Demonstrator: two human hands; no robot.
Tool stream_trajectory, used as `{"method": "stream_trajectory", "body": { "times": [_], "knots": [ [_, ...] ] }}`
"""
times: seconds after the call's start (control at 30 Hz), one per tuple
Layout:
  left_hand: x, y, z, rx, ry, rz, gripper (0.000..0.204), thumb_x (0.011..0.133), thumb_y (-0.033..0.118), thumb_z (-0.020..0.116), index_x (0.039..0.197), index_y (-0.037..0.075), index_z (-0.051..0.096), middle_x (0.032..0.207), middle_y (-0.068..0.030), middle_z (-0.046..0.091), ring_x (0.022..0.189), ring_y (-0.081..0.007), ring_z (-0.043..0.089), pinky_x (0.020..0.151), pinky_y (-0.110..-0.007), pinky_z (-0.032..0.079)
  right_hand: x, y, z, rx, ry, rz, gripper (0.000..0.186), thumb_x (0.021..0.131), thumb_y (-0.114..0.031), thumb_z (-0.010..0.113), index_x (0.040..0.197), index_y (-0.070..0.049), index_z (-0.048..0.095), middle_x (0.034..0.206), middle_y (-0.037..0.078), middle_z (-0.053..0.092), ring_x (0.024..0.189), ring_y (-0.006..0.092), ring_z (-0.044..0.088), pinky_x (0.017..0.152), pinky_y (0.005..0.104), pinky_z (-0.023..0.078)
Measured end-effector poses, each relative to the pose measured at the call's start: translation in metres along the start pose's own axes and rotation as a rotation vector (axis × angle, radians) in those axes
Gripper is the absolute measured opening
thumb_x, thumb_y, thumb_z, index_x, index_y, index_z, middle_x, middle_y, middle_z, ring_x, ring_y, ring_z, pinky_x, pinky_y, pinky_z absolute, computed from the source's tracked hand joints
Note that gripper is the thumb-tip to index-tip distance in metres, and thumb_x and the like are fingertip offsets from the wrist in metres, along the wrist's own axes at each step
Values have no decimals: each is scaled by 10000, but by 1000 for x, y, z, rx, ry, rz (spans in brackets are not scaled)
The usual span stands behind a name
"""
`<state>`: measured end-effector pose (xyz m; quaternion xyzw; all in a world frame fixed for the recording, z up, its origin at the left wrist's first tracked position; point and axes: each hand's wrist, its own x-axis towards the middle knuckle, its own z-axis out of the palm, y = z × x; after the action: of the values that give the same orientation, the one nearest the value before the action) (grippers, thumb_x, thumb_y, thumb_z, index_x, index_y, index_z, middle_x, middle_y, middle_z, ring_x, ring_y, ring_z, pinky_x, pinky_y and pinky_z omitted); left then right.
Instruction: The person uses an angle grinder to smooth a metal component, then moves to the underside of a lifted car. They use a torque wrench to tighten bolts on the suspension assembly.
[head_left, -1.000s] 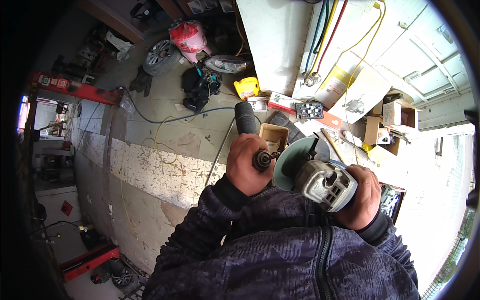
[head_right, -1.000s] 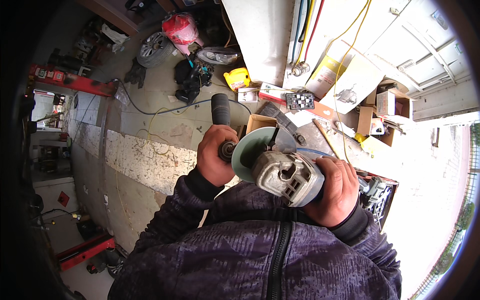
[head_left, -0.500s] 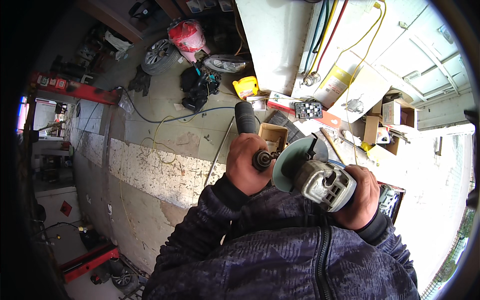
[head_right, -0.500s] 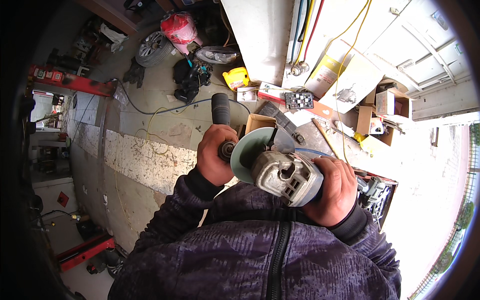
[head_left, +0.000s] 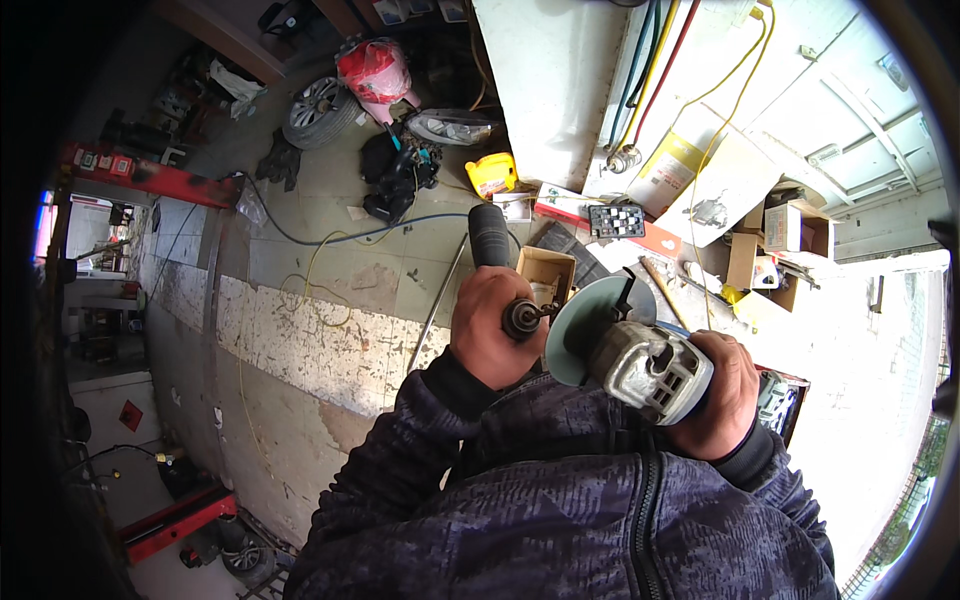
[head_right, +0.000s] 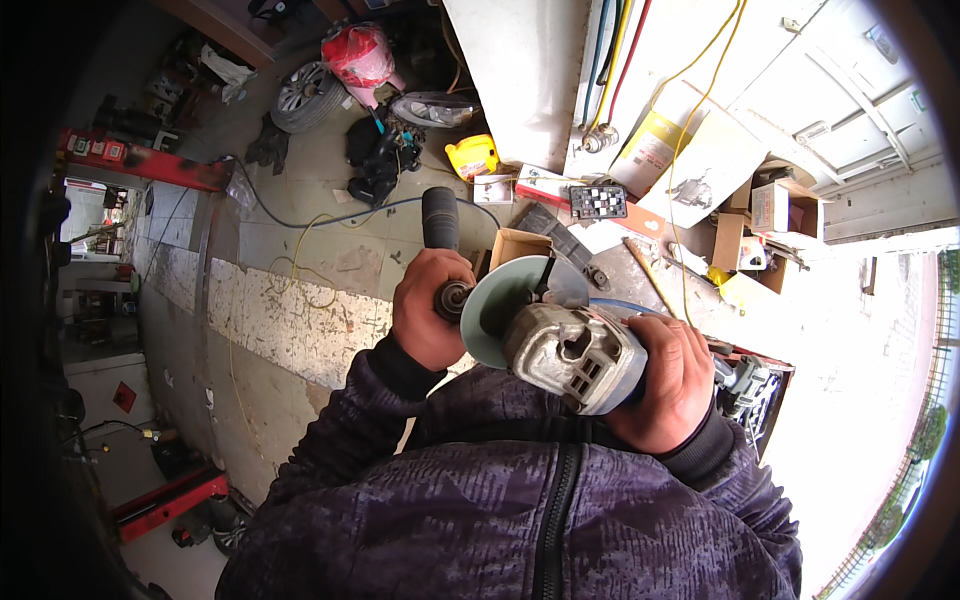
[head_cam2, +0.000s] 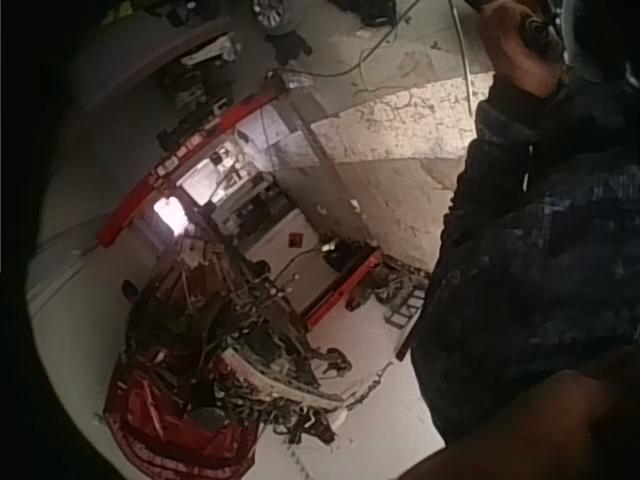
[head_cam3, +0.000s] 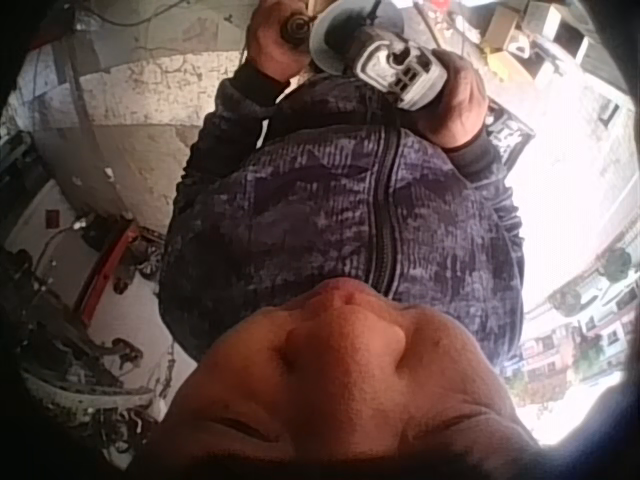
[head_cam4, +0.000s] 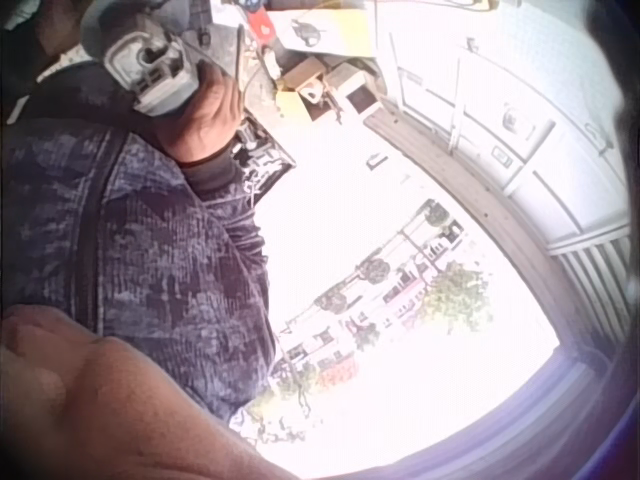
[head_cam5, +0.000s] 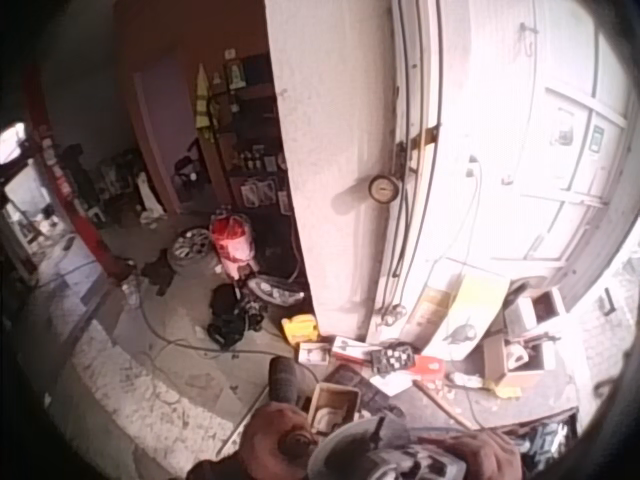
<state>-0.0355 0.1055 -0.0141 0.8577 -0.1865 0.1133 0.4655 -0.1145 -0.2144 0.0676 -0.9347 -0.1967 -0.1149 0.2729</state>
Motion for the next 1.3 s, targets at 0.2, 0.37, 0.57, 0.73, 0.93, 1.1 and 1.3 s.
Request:
{"method": "stream_trajectory", "body": {
  "times": [0.2, 0.37, 0.57, 0.73, 0.93, 1.1, 1.3],
  "knots": [
    [2, -1, 3, 13, 3, 76, 382, 765, 88, 934, 1024, 96, 653, 1003, -113, 718, 1061, -416, 711, 985, -550, 546, 5, -4, 1, 21, 31, 5, 719, 755, -184, 984, 1346, 34, 635, 1106, 224, 758, 967, 433, 760, 888, 515, 595],
    [1, 0, 0, 6, -3, 25, 370, 771, 80, 923, 1021, 91, 651, 1015, -121, 717, 1056, -417, 709, 974, -543, 550, 3, -2, 2, -6, 23, 2, 834, 709, -210, 1041, 1382, 28, 610, 1140, 226, 755, 992, 423, 765, 914, 508, 608],
    [1, 1, -1, -10, 6, 3, 362, 777, 64, 908, 1028, 88, 649, 1029, -134, 714, 1047, -421, 706, 960, -538, 556, 1, -1, 0, -19, 29, -5, 892, 681, -226, 1074, 1394, 26, 600, 1159, 228, 752, 1005, 415, 766, 925, 500, 614],
    [1, 1, 2, 5, 6, 55, 374, 771, 57, 911, 1035, 95, 649, 1023, -129, 711, 1038, -421, 706, 958, -544, 550, 5, -7, -3, -3, 54, -24, 720, 767, -165, 984, 1355, 36, 619, 1103, 221, 762, 960, 429, 763, 881, 516, 597],
    [0, 2, 4, 17, 11, 88, 381, 763, 62, 917, 1032, 98, 649, 1006, -123, 714, 1024, -419, 710, 958, -544, 546, 6, -9, -3, -16, 60, -29, 723, 771, -166, 981, 1359, 34, 611, 1101, 227, 761, 954, 428, 762, 880, 520, 596],
    [0, 3, 2, -6, 27, 41, 351, 783, 69, 900, 1025, 94, 648, 999, -128, 713, 1013, -417, 709, 939, -539, 554, 2, -9, -3, -18, 75, -18, 700, 778, -169, 971, 1349, 38, 625, 1101, 233, 763, 963, 433, 767, 882, 520, 597],
    [-1, 4, 0, -10, 32, 4, 341, 793, 74, 896, 1026, 91, 647, 1017, -135, 712, 1014, -419, 704, 923, -529, 561, -2, -8, -3, -28, 66, -5, 703, 771, -176, 973, 1347, 39, 631, 1098, 233, 764, 963, 435, 767, 876, 514, 594]
  ]
}}
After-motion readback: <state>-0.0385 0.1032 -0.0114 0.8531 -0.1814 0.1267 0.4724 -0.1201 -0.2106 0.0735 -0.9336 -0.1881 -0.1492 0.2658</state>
